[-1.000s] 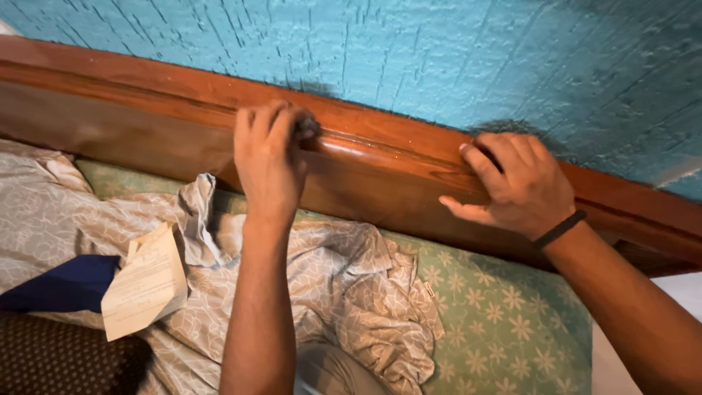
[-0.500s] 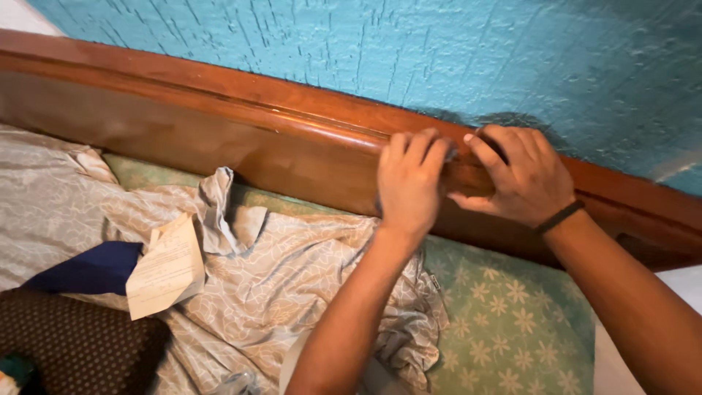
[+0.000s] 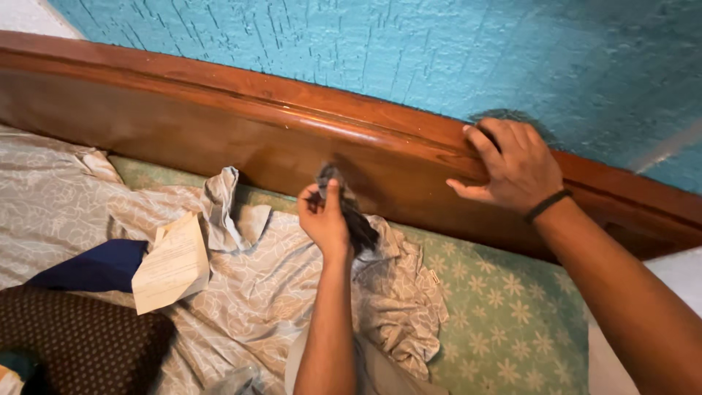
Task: The person sprays a cleaning solution onto a wooden headboard and wipes it with a cloth. They continue to wipe the surface repeatedly to clean it.
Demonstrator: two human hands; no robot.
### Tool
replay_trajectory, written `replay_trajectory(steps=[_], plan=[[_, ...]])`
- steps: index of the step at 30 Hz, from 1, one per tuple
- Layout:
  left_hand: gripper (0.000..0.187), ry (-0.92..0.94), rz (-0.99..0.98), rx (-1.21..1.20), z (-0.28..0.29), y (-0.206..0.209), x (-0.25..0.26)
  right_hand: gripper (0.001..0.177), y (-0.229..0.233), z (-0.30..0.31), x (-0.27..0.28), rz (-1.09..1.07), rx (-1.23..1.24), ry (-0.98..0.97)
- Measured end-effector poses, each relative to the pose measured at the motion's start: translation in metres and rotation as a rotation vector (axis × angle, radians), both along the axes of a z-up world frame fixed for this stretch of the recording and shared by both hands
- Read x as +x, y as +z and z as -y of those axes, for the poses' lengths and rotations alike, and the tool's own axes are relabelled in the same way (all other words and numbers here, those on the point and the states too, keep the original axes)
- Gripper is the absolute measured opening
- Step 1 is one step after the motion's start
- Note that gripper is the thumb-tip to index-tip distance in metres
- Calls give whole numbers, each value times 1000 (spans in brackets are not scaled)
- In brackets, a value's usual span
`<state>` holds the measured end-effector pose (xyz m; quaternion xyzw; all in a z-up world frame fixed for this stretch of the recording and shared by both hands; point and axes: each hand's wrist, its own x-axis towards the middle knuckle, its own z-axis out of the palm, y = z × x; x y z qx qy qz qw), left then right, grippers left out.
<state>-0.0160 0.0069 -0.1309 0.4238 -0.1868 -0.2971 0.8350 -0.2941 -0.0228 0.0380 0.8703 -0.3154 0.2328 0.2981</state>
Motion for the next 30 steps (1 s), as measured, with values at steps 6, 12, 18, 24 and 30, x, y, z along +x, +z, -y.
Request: replay_trajectory(steps=[6,12,18,24,30], plan=[[39,136,62,-120,53,-19,15,83,-5,3,-4,-31,15,-12],[38,164,68,34,53,-7,-4,72,-5,15,-3,-222,-6,152],[32,247,769,74,23,10,-59,72,-6,18,1,-384,88,138],[29,285,808,-28,29,6,-18,72,-5,16,3,-378,122,73],[26,319,444,139,40,9,12,71,-1,13,6,-353,106,64]])
